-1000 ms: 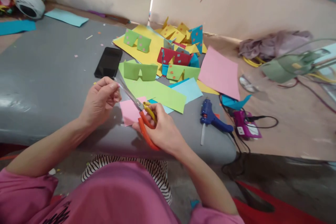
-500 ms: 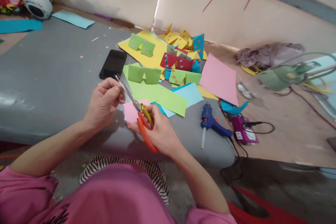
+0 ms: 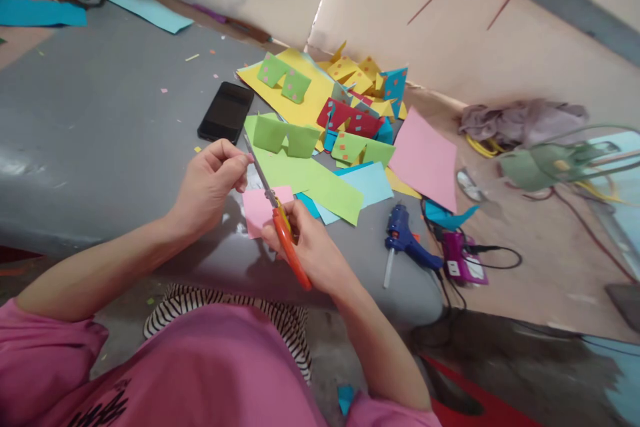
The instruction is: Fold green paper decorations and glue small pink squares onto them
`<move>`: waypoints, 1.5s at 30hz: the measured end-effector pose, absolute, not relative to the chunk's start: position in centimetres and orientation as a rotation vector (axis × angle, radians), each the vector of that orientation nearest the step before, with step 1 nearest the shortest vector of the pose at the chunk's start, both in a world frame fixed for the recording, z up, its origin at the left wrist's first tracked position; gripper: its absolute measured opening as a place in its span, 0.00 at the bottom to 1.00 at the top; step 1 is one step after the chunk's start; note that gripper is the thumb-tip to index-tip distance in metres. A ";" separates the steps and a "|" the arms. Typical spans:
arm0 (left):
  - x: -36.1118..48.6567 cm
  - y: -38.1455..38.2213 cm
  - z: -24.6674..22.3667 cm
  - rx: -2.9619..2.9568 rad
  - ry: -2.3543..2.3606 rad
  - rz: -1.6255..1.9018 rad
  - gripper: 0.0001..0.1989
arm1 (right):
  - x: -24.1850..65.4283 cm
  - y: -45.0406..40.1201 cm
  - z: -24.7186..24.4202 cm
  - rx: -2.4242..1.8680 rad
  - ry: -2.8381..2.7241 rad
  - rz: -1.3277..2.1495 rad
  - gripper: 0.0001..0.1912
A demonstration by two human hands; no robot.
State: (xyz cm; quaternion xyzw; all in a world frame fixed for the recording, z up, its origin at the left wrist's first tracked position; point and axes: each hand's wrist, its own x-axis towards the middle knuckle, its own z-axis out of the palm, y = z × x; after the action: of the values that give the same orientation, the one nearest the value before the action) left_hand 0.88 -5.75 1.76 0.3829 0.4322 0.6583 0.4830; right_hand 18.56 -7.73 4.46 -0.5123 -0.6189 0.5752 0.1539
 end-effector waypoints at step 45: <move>-4.0 -3.2 2.7 1.883 1.477 0.455 0.08 | 31.4 -2.1 4.2 -2.212 -2.138 0.064 0.22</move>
State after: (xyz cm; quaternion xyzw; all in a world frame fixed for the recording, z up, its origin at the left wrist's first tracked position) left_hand -3.98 -3.22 2.74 0.7254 0.5689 0.1752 0.3456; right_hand 31.37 -2.08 4.19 -0.7185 -0.6945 0.0208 0.0322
